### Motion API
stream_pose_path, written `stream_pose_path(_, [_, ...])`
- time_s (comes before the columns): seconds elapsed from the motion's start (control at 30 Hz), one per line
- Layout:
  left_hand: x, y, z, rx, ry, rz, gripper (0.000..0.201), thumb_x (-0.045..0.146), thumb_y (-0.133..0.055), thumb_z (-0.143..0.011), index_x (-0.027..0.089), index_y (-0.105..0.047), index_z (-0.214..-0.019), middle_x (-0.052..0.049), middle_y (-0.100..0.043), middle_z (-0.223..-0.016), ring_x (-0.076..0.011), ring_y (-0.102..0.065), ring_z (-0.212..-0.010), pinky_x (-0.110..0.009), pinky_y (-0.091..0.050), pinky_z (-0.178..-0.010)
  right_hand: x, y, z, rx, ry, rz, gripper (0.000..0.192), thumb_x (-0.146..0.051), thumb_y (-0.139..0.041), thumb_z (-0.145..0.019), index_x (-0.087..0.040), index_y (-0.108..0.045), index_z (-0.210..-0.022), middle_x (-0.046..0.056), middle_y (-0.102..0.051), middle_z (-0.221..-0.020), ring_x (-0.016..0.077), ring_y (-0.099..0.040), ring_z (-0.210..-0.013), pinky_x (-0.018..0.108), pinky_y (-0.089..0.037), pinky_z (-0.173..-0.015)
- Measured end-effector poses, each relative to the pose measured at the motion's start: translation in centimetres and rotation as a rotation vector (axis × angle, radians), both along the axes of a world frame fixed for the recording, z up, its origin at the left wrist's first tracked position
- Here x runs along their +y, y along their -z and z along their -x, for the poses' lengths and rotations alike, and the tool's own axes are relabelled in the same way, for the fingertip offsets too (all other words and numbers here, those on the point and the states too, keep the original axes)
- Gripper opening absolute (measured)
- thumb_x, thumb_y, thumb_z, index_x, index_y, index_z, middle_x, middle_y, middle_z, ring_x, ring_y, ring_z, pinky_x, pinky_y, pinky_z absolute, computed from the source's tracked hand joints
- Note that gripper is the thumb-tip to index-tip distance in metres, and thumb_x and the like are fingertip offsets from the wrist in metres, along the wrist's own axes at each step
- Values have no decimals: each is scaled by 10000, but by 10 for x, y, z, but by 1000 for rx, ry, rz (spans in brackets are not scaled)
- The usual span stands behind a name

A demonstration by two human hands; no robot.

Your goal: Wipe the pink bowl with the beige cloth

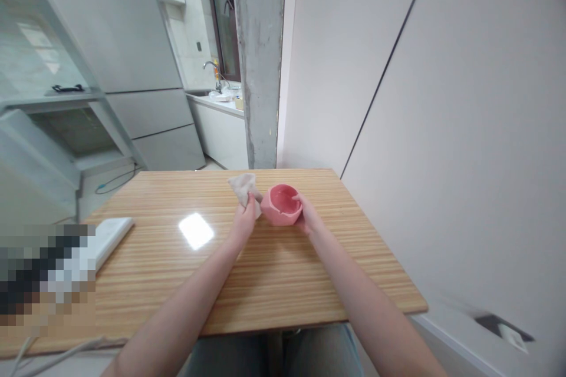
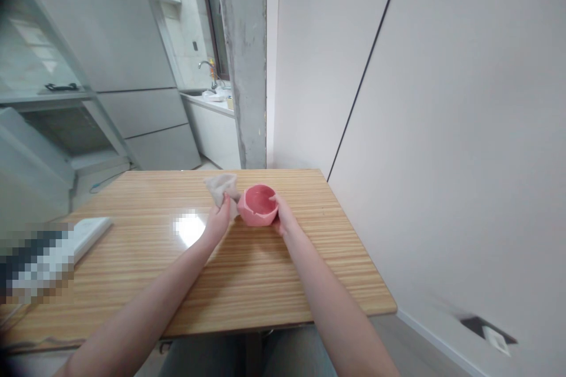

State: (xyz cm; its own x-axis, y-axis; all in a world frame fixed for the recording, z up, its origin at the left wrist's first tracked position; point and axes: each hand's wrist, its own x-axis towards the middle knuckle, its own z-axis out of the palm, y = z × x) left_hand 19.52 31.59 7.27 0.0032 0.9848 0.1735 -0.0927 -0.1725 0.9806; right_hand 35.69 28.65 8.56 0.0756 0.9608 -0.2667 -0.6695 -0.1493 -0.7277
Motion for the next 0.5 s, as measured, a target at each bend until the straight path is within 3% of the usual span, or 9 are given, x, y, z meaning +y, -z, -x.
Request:
stream_pose_path(0.13, [-11,5,-11,106,234,-193,547,538,-437,-879,177,-538,-1277,-80,-513,-1372,-240,-389,-1335,-380,-215,-1165,2,3,5,15,69,-8,247,-176,-512,-711,-186,-648,-917,21,-722,-854,167,-659,-844,292,-528,-810])
stream_pose_path(0.23, [-15,9,-14,189,319,-241,566,513,-453,-877,177,-474,-1333,-91,-447,-1424,-246,-297,-1384,-396,-157,-1182,7,6,2,53,193,-38,257,-195,-505,-734,-206,-634,-955,6,-723,-878,172,-657,-889,315,-527,-843])
stream_pose_path(0.33, [-18,12,-15,222,333,-246,550,479,-459,-883,166,-452,-1335,-118,-449,-1413,-255,-275,-1392,-440,-131,-1182,8,8,2,79,233,-109,251,-295,-503,-796,-219,-616,-1007,12,-714,-969,173,-648,-949,321,-523,-863])
stream_pose_path(0.5, [-18,-4,-12,109,207,-310,584,415,-574,-835,167,-419,-1340,-135,-465,-1392,-259,-432,-1295,-447,-282,-1127,1,7,14,-69,13,-79,369,-416,-604,-778,-254,-573,-1108,27,-693,-1053,174,-660,-891,314,-548,-733])
